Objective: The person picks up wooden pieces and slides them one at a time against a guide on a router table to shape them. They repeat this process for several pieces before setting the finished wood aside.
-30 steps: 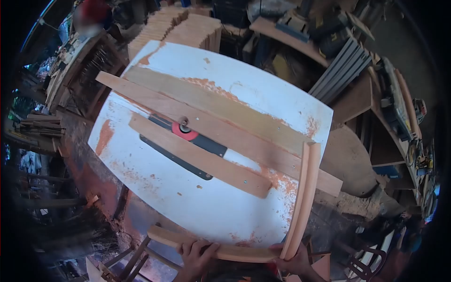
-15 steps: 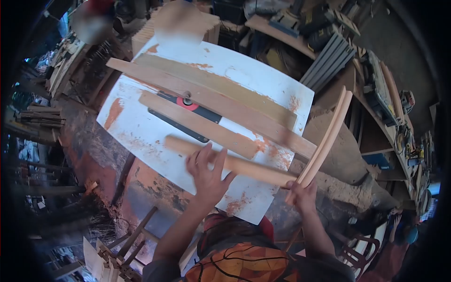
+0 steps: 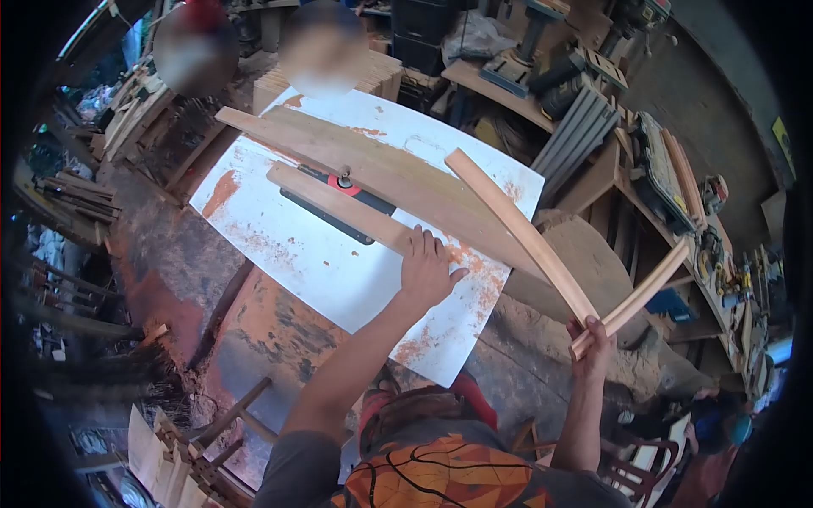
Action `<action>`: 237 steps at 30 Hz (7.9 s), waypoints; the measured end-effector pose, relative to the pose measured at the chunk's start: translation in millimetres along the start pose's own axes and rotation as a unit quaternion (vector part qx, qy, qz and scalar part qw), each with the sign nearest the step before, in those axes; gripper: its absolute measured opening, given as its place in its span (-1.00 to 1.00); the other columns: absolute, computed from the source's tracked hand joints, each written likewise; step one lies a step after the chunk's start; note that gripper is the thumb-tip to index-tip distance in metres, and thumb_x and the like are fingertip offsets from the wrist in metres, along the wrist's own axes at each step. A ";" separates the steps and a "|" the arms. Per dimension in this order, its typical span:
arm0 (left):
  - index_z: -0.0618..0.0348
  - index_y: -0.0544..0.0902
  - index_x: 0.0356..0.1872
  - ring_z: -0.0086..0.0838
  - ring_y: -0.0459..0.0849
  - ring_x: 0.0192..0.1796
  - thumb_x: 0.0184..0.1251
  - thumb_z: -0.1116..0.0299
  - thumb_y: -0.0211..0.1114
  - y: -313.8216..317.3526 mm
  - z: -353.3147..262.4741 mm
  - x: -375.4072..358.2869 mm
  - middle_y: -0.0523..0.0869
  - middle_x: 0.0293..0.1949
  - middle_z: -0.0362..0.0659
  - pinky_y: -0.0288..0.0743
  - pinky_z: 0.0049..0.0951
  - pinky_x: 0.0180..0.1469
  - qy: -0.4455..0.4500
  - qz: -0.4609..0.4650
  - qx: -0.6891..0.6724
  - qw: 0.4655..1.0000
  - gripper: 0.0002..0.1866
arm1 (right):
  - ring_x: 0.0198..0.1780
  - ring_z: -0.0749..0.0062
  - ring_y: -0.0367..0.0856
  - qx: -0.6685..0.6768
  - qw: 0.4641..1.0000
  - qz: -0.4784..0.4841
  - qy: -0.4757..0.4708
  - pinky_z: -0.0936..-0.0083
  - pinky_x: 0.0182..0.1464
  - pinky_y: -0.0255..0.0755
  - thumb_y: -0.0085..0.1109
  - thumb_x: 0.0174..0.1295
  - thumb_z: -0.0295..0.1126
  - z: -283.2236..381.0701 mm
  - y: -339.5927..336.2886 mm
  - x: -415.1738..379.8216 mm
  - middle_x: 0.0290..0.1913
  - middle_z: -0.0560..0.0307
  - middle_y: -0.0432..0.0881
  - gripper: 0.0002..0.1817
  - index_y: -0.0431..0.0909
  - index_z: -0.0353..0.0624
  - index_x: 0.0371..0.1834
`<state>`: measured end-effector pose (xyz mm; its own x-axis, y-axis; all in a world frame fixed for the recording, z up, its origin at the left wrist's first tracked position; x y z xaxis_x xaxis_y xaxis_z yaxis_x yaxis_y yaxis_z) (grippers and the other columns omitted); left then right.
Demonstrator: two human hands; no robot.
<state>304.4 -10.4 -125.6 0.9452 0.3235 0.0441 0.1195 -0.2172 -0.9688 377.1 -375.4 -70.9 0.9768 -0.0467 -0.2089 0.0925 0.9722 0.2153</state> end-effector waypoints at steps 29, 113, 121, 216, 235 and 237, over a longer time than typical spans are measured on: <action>0.26 0.51 0.34 0.04 0.57 0.21 0.35 0.14 0.33 6.6 -104.7 -57.1 0.57 0.28 0.20 0.42 -0.09 0.29 -0.167 -0.225 -0.258 0.925 -0.39 | -0.43 0.21 0.70 0.013 0.978 0.169 0.121 0.39 -0.37 0.71 0.28 0.09 -0.55 -38.8 -37.9 85.5 -0.19 -0.14 0.62 -0.42 0.27 -0.40 0.19; 0.58 -0.20 0.55 0.22 -0.41 0.65 -0.04 -0.60 0.30 29.2 117.4 34.1 -0.20 0.59 0.44 -0.56 0.37 0.53 -0.322 0.004 -0.086 0.943 0.53 | -0.05 -0.10 0.74 -0.523 0.585 0.582 -0.212 0.26 0.01 0.59 0.23 0.17 -0.52 54.1 45.0 77.3 -0.01 -0.30 0.68 -0.26 0.34 -0.14 0.51; 0.54 -0.20 0.57 0.19 -0.42 0.65 -0.02 -0.55 0.34 24.4 124.1 34.4 -0.19 0.60 0.39 -0.56 0.31 0.56 -0.327 -0.001 -0.111 0.939 0.50 | -0.13 -0.02 0.74 -0.583 0.530 0.583 -0.196 0.26 -0.07 0.61 0.35 0.22 -0.43 74.7 53.5 73.9 -0.06 -0.13 0.71 -0.35 0.48 0.06 0.44; 0.41 -0.19 0.60 0.20 -0.38 0.66 -0.27 -0.59 0.46 -18.7 322.5 58.8 -0.29 0.63 0.28 -0.46 0.31 0.58 -0.350 -0.014 -0.111 0.930 0.62 | -0.53 0.07 0.63 -0.589 0.422 0.591 -0.355 0.17 -0.48 0.51 0.31 0.21 -0.42 50.3 282.9 -14.3 -0.45 0.04 0.59 -0.48 0.58 -0.16 0.29; 0.37 -0.11 0.61 0.22 -0.33 0.66 -0.37 -0.66 0.43 -32.1 364.2 65.0 -0.19 0.64 0.25 -0.39 0.36 0.57 -0.362 -0.008 -0.075 0.929 0.65 | -0.47 0.03 0.67 -0.582 0.420 0.600 -0.354 0.21 -0.39 0.55 0.31 0.16 -0.52 41.2 323.9 -28.5 -0.43 -0.04 0.64 -0.46 0.57 -0.29 0.27; 0.35 -0.11 0.61 0.21 -0.33 0.66 -0.37 -0.65 0.43 -34.2 367.7 64.3 -0.18 0.64 0.24 -0.39 0.35 0.57 -0.360 -0.013 -0.081 0.929 0.64 | -0.47 0.03 0.66 -0.579 0.427 0.599 -0.353 0.21 -0.39 0.55 0.31 0.16 -0.52 39.3 327.2 -28.1 -0.43 -0.03 0.64 -0.46 0.57 -0.29 0.28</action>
<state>249.4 356.5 -179.4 0.5004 0.8500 -0.1648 0.2390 -0.3186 -0.9173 387.4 -65.0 42.9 0.0428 0.9822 -0.1831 -0.3132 -0.1609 -0.9359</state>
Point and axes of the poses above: each hand's wrist, its own x-axis towards the middle knuckle, its own y-axis out of the palm, z = x × y, the point moved 9 cm from there along x, towards the middle knuckle
